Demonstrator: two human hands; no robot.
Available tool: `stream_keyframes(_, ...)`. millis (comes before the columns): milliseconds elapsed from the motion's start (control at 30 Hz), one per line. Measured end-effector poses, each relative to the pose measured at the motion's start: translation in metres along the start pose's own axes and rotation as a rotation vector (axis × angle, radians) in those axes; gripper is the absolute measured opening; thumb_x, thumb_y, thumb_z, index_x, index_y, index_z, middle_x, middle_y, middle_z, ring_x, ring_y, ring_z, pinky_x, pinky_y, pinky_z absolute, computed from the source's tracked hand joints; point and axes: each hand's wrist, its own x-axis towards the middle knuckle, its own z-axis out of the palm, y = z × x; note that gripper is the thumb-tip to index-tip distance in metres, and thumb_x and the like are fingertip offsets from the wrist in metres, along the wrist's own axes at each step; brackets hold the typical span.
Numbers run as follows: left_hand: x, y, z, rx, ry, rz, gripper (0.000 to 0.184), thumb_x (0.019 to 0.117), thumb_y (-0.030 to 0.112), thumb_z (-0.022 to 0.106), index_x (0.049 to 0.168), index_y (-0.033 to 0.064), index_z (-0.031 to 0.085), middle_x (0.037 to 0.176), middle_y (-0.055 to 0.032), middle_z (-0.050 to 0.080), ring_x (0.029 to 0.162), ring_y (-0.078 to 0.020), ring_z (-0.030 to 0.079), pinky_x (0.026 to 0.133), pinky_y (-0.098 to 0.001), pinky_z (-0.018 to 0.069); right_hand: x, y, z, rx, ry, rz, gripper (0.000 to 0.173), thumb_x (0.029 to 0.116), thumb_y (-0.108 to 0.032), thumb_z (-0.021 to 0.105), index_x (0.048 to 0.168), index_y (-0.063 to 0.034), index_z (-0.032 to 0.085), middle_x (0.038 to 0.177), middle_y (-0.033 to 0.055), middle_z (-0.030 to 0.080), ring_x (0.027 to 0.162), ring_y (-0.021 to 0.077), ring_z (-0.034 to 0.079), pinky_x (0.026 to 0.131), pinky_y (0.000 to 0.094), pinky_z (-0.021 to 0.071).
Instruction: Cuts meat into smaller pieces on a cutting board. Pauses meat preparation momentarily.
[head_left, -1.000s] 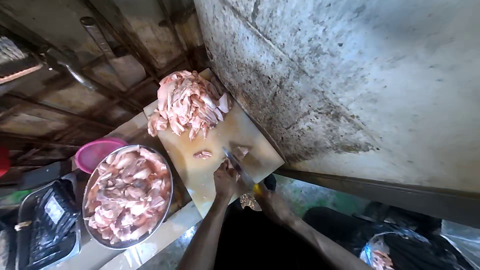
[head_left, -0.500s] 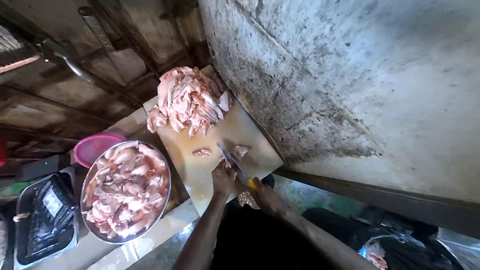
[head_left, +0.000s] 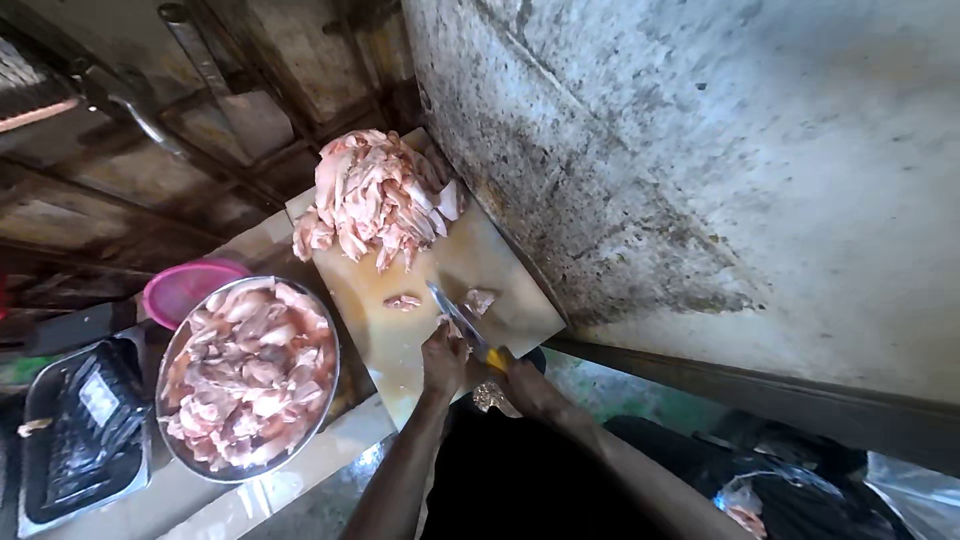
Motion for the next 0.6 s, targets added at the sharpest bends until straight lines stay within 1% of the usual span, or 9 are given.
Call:
stream_keyframes(33, 0.0, -0.002, -0.001, 0.007, -0.001, 0.018, 0.026, 0.095, 0.014, 0.066, 0.115, -0.0029, 0.068, 0.089, -0.0156, 0.072, 0.079, -0.0262, 0.071, 0.081, -0.0459, 0.0599, 0.012, -0.006, 0.001, 0.003, 0.015, -0.019, 0.045, 0.1094, -0.037, 0.043, 0.142, -0.0053, 0.047, 0.106, 0.021, 0.069, 0.1, 0.0372, 0.071, 0.09, 0.0541, 0.0563)
stream_keyframes(133, 0.002, -0.007, -0.005, 0.012, 0.003, 0.021, 0.034, 0.0966, 0.014, 0.066, 0.127, -0.0002, 0.067, 0.098, -0.0153, 0.074, 0.084, -0.0259, 0.073, 0.085, -0.0462, 0.0599, 0.015, 0.01, 0.011, -0.031, 0.032, -0.045, 0.046, 0.1091, -0.037, 0.043, 0.143, -0.006, 0.046, 0.107, 0.0213, 0.07, 0.101, 0.038, 0.071, 0.09, 0.0546, 0.0566)
stream_keyframes(167, 0.002, -0.009, -0.005, -0.006, 0.025, 0.001, 0.031, 0.0968, 0.014, 0.066, 0.125, 0.0015, 0.068, 0.095, -0.0138, 0.074, 0.082, -0.0251, 0.072, 0.083, -0.0461, 0.0599, 0.004, 0.026, 0.014, -0.051, 0.03, -0.04, 0.047, 0.108, -0.038, 0.045, 0.143, -0.0075, 0.047, 0.106, 0.0215, 0.07, 0.099, 0.0388, 0.071, 0.089, 0.056, 0.0572)
stream_keyframes(267, 0.001, -0.016, -0.002, -0.098, 0.129, -0.065, 0.014, 0.0951, 0.014, 0.068, 0.106, 0.0038, 0.069, 0.078, -0.0083, 0.069, 0.071, -0.0206, 0.069, 0.073, -0.0432, 0.0593, -0.043, 0.085, 0.012, -0.113, -0.027, 0.021, 0.048, 0.1056, -0.045, 0.047, 0.142, -0.0138, 0.05, 0.101, 0.0218, 0.07, 0.093, 0.0415, 0.071, 0.081, 0.0611, 0.057)
stream_keyframes(333, -0.003, -0.02, -0.001, -0.14, 0.151, -0.07, 0.015, 0.0954, 0.013, 0.067, 0.106, 0.0031, 0.069, 0.078, -0.0076, 0.068, 0.071, -0.0186, 0.068, 0.073, -0.0409, 0.0592, -0.073, 0.115, 0.007, -0.177, -0.022, 0.012, 0.046, 0.1051, -0.049, 0.046, 0.135, -0.0143, 0.055, 0.093, 0.02, 0.07, 0.087, 0.0401, 0.072, 0.077, 0.0597, 0.0577)
stream_keyframes(400, -0.009, -0.021, -0.003, -0.132, 0.147, -0.06, 0.018, 0.0963, 0.012, 0.066, 0.111, 0.001, 0.068, 0.087, -0.0108, 0.07, 0.078, -0.0208, 0.069, 0.079, -0.0418, 0.0592, -0.091, 0.133, 0.005, -0.169, 0.008, -0.009, 0.045, 0.1042, -0.047, 0.049, 0.13, -0.0116, 0.058, 0.089, 0.0186, 0.07, 0.084, 0.038, 0.072, 0.076, 0.0573, 0.0578)
stream_keyframes(467, -0.011, -0.018, -0.007, -0.104, 0.134, -0.059, 0.026, 0.0991, 0.014, 0.062, 0.119, -0.0023, 0.067, 0.105, -0.0167, 0.07, 0.095, -0.0264, 0.069, 0.091, -0.0444, 0.0577, -0.094, 0.137, 0.005, -0.112, 0.083, -0.007, 0.045, 0.1035, -0.047, 0.051, 0.127, -0.0089, 0.059, 0.087, 0.0173, 0.07, 0.082, 0.0359, 0.072, 0.076, 0.0554, 0.058)
stream_keyframes(533, -0.008, -0.014, -0.007, -0.065, 0.119, -0.089, 0.036, 0.1006, 0.025, 0.062, 0.126, -0.0012, 0.063, 0.121, -0.0189, 0.064, 0.107, -0.029, 0.066, 0.097, -0.0455, 0.0553, -0.089, 0.125, 0.006, -0.065, 0.166, -0.024, 0.045, 0.1034, -0.046, 0.051, 0.127, -0.0081, 0.059, 0.086, 0.0152, 0.069, 0.081, 0.0332, 0.072, 0.075, 0.0533, 0.0586)
stream_keyframes(600, -0.001, -0.007, -0.008, 0.068, 0.068, -0.16, 0.053, 0.0964, 0.04, 0.068, 0.135, 0.0055, 0.058, 0.132, -0.0164, 0.061, 0.112, -0.0291, 0.068, 0.097, -0.0483, 0.0565, -0.08, 0.105, 0.009, -0.033, 0.218, -0.04, 0.044, 0.1035, -0.044, 0.051, 0.128, -0.0078, 0.058, 0.086, 0.0144, 0.07, 0.08, 0.032, 0.072, 0.074, 0.0517, 0.0591)
